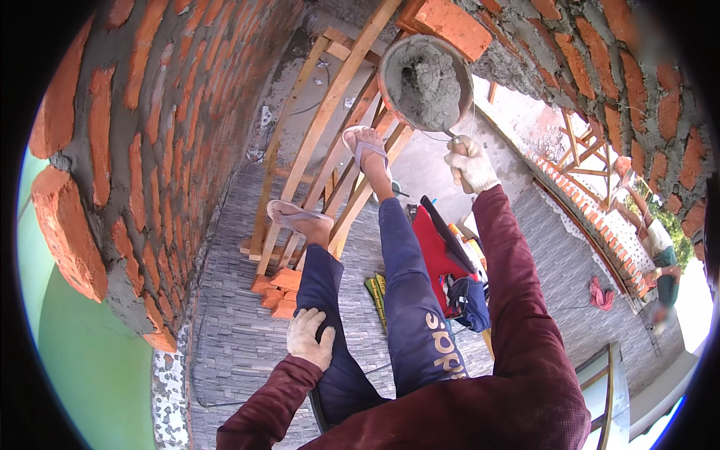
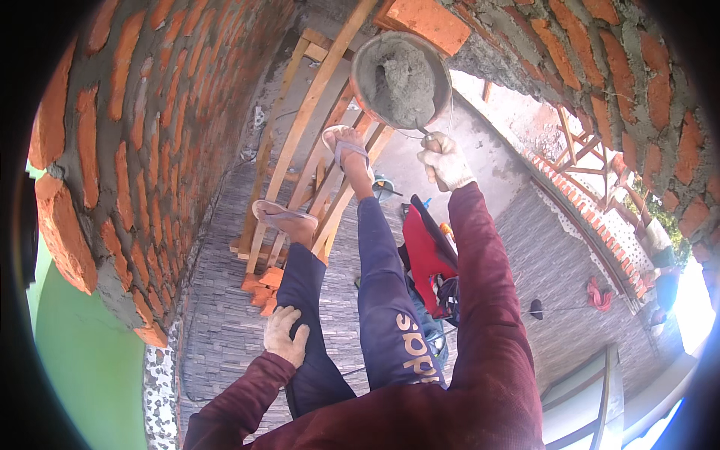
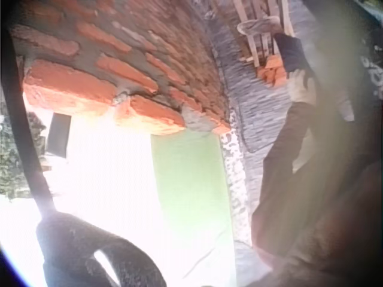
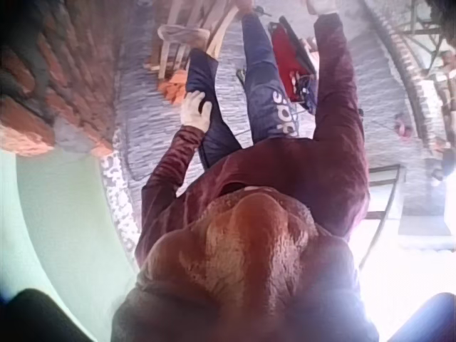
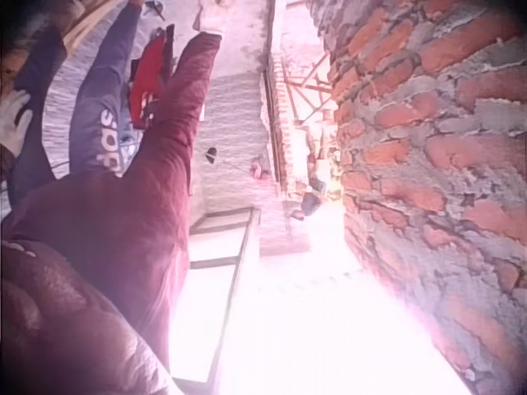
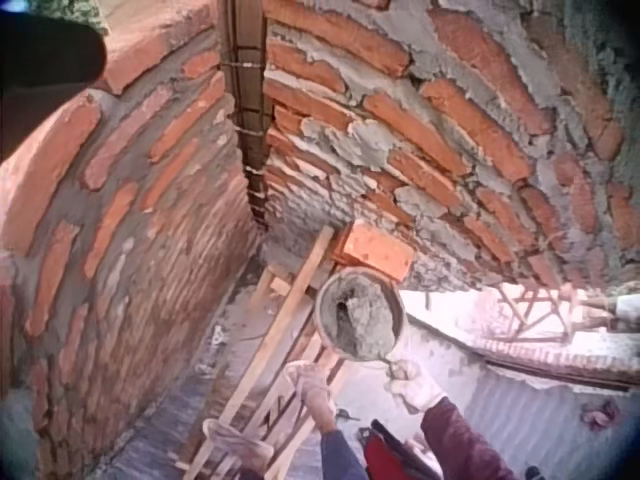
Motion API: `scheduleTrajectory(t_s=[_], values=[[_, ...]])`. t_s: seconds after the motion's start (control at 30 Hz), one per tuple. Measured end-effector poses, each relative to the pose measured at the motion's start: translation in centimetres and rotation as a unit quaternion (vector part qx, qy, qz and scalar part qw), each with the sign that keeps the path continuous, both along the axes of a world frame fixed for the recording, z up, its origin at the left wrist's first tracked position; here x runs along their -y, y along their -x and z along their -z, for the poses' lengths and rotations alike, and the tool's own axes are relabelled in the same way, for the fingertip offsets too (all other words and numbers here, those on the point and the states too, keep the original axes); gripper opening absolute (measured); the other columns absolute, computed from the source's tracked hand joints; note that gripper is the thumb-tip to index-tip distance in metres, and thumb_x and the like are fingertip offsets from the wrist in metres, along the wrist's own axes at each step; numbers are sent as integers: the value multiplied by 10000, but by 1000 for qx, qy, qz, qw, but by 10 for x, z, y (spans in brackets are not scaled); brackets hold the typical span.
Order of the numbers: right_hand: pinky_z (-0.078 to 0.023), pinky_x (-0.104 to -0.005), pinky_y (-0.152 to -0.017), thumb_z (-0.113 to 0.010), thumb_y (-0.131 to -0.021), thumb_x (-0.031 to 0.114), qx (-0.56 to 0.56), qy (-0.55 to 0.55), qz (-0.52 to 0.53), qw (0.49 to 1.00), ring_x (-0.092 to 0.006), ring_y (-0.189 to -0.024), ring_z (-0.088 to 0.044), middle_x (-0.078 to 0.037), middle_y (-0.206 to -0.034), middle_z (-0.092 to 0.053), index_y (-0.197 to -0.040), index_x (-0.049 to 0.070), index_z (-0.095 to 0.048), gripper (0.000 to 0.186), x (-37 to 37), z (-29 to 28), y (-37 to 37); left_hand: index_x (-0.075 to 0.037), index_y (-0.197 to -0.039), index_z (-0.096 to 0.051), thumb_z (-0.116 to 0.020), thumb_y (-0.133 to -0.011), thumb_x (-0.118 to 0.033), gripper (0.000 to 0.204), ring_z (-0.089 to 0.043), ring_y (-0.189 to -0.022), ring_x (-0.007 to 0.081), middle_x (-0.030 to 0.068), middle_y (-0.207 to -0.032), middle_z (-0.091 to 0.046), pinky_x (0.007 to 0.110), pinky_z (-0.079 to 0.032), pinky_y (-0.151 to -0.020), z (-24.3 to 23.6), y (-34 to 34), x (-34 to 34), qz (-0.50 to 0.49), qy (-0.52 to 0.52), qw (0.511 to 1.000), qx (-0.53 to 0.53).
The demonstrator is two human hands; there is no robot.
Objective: The person lays red bricks onto a wall using a trowel to apply mortar from a bucket. The person repeatedly scoops mortar, spreads it on the brick course, places a brick, and taps it into alignment while standing on a wooden scaffold.
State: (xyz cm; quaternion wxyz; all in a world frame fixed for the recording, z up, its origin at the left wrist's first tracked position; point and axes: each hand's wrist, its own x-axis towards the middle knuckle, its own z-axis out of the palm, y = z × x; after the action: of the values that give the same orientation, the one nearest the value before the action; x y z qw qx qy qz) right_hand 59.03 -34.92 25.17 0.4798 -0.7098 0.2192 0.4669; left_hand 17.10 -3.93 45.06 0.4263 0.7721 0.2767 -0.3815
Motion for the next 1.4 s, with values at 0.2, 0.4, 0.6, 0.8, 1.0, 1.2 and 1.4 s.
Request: scheduleTrajectory(t_s=[0.2,0.4,0.6,0.8,1.0,1.2,1.4], values=[[-425,-276,-417,-721,-877,24,14,35,-89,995,-99,-466,-529,-8,-769,-592,-1107,-4,-636,247,-12,-116,-15,-70,-1257,-725,-768,-897,-257,408,-567,-1353,451,182,-1377,-681,558,-418,-1164,0,6,10,-51,-17,998,30],[-451,-290,-466,-734,-865,38,8,100,-349,932,-90,-514,-537,-23,-795,-605,-1113,23,-644,264,-135,-287,-33,-80,-1261,-733,-705,-936,-336,415,-552,-1378,389,150,-1397,-678,543,-394,-1185,-5,9,49,-172,-56,983,35],[-503,-283,-516,-729,-825,40,48,4,-592,805,-92,-556,-592,-53,-798,-638,-1090,4,-660,276,-317,-371,11,-114,-1317,-706,-634,-971,-394,451,-505,-1423,319,105,-1420,-647,568,-323,-1222,-2,6,73,-259,-68,963,-15],[-535,-406,-692,-726,-848,147,173,-165,-782,576,-265,-689,-630,-150,-824,-611,-1086,-2,-628,297,-514,-386,139,-111,-1377,-677,-611,-993,-437,508,-472,-1456,323,116,-1498,-602,566,-288,-1256,-20,2,68,-362,-28,931,-43],[-566,-521,-709,-677,-945,177,458,-309,-754,356,-436,-842,-730,-234,-958,-709,-1182,52,-627,272,-620,-318,285,-133,-1421,-658,-608,-1008,-448,522,-470,-1461,307,99,-1507,-599,571,-300,-1252,-13,11,76,-416,-9,909,-34],[-612,-489,-706,-646,-999,154,565,-248,-743,257,-394,-838,-742,-205,-1008,-705,-1312,47,-602,334,-638,-279,363,-125,-1423,-656,-617,-999,-462,544,-484,-1448,296,85,-1488,-618,553,-321,-1241,-13,29,59,-458,-6,889,-7],[-597,-536,-749,-603,-1035,228,372,-196,-835,355,-456,-886,-741,-264,-980,-734,-1377,-7,-583,416,-625,-346,323,-146,-1304,-720,-656,-964,-447,459,-537,-1405,298,81,-1424,-667,567,-362,-1192,-1,40,63,-496,-29,868,21]])
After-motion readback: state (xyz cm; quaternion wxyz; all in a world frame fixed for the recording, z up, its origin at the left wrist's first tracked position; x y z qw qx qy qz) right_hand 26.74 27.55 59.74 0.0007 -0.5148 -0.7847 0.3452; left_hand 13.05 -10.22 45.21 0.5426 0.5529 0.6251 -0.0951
